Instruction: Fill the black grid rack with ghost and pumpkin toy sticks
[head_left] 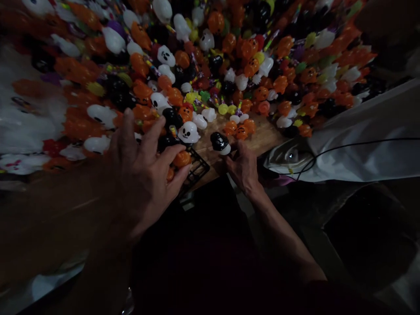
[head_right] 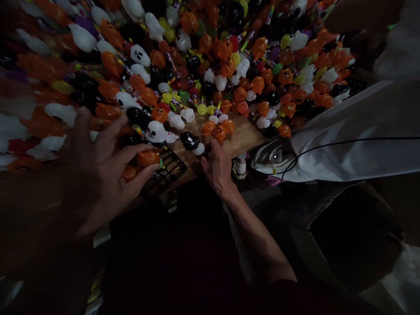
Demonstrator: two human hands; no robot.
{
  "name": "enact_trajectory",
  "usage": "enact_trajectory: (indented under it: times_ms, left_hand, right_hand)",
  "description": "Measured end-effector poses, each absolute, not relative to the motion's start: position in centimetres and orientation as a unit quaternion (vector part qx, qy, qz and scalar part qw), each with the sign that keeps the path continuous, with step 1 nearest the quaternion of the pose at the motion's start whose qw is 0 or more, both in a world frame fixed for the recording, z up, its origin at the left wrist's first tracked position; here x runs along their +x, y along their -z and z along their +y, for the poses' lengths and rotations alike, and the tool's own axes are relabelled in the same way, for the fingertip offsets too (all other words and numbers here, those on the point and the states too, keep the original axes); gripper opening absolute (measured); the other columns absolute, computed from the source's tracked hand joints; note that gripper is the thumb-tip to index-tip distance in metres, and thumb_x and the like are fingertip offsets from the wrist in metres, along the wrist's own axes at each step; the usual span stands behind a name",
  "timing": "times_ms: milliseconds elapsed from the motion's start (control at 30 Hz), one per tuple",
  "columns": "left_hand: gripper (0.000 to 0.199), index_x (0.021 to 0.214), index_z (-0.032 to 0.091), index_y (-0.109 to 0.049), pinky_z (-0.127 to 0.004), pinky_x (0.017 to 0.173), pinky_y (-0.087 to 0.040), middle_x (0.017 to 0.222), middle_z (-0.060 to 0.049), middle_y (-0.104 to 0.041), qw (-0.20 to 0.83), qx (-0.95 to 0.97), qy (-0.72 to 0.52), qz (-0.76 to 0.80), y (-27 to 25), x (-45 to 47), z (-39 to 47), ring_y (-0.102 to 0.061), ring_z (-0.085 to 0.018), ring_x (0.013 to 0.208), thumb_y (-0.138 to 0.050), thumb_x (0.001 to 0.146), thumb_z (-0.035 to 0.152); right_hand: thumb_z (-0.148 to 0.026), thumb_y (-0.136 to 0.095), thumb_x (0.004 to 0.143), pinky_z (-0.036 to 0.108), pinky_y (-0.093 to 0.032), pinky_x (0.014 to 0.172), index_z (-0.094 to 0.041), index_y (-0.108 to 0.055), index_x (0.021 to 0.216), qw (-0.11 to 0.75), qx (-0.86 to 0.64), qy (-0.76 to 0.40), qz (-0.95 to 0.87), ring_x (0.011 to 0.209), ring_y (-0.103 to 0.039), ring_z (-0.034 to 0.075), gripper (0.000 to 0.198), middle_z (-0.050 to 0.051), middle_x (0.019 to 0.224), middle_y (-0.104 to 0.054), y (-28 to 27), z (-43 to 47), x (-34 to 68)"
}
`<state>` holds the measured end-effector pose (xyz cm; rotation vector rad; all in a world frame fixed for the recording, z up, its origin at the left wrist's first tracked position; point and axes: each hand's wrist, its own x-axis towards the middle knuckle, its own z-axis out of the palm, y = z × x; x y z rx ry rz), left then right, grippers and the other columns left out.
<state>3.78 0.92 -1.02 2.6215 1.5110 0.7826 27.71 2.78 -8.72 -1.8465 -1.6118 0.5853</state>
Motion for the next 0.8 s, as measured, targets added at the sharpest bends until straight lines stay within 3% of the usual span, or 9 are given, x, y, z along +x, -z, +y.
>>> enact_trajectory:
  times_ms: [100, 300, 533, 700, 800]
  left_hand:
    - [0.035, 0.124, 0.032, -0.068, -0.079, 0.125, -0.02, 0.159, -0.001, -0.046, -0.001, 0.831, -0.231, 0.505, 1.0, 4.2, 0.8, -0.015, -0.044, 0.159, -0.073, 0.089, 0.03]
    - [0.026, 0.117, 0.027, -0.072, -0.08, 0.123, -0.024, 0.16, -0.004, -0.046, 0.01, 0.811, -0.251, 0.529, 1.0, 4.7, 0.5, -0.021, -0.047, 0.157, -0.071, 0.091, 0.03]
    - [0.026, 0.117, 0.027, -0.071, -0.078, 0.123, -0.026, 0.162, -0.005, -0.043, 0.002, 0.81, -0.229, 0.539, 0.7, 4.9, 0.4, -0.021, -0.047, 0.158, -0.071, 0.091, 0.028]
    - [0.037, 0.125, 0.03, -0.069, -0.079, 0.123, -0.026, 0.165, -0.003, -0.039, 0.002, 0.823, -0.227, 0.52, 0.8, 4.1, 0.6, -0.021, -0.048, 0.157, -0.073, 0.088, 0.028]
    - [0.055, 0.138, 0.04, -0.062, -0.085, 0.118, -0.027, 0.168, 0.002, -0.033, 0.003, 0.844, -0.206, 0.496, 1.1, 3.1, 0.9, -0.02, -0.052, 0.156, -0.075, 0.085, 0.033]
  right_hand:
    - [-0.027, -0.071, 0.077, 0.031, -0.045, 0.065, -0.023, -0.055, 0.092, 0.287, -0.702, -0.203, -0.62, 0.071, -0.058, 0.02, 0.022, 0.002, 0.081, -0.065, 8.7, 2.9, 27.8]
    - [-0.016, -0.055, 0.084, 0.034, -0.053, 0.072, -0.02, -0.061, 0.088, 0.32, -0.57, -0.222, -0.724, 0.077, -0.063, 0.019, 0.008, 0.006, 0.086, -0.07, 7.6, 1.7, 28.4]
    - [-0.04, -0.063, 0.094, 0.032, -0.058, 0.079, -0.02, -0.072, 0.095, 0.461, -0.448, -0.389, -0.66, 0.087, -0.07, 0.019, 0.022, 0.004, 0.094, -0.075, 9.5, 3.5, 25.0]
    - [-0.044, -0.067, 0.093, 0.033, -0.059, 0.081, -0.021, -0.074, 0.093, 0.483, -0.433, -0.417, -0.637, 0.086, -0.07, 0.019, 0.024, 0.002, 0.091, -0.074, 11.4, 3.9, 24.2]
    - [-0.048, -0.066, 0.094, 0.032, -0.06, 0.08, -0.02, -0.072, 0.092, 0.477, -0.463, -0.429, -0.612, 0.083, -0.07, 0.019, 0.028, 0.002, 0.087, -0.073, 11.6, 3.0, 24.2]
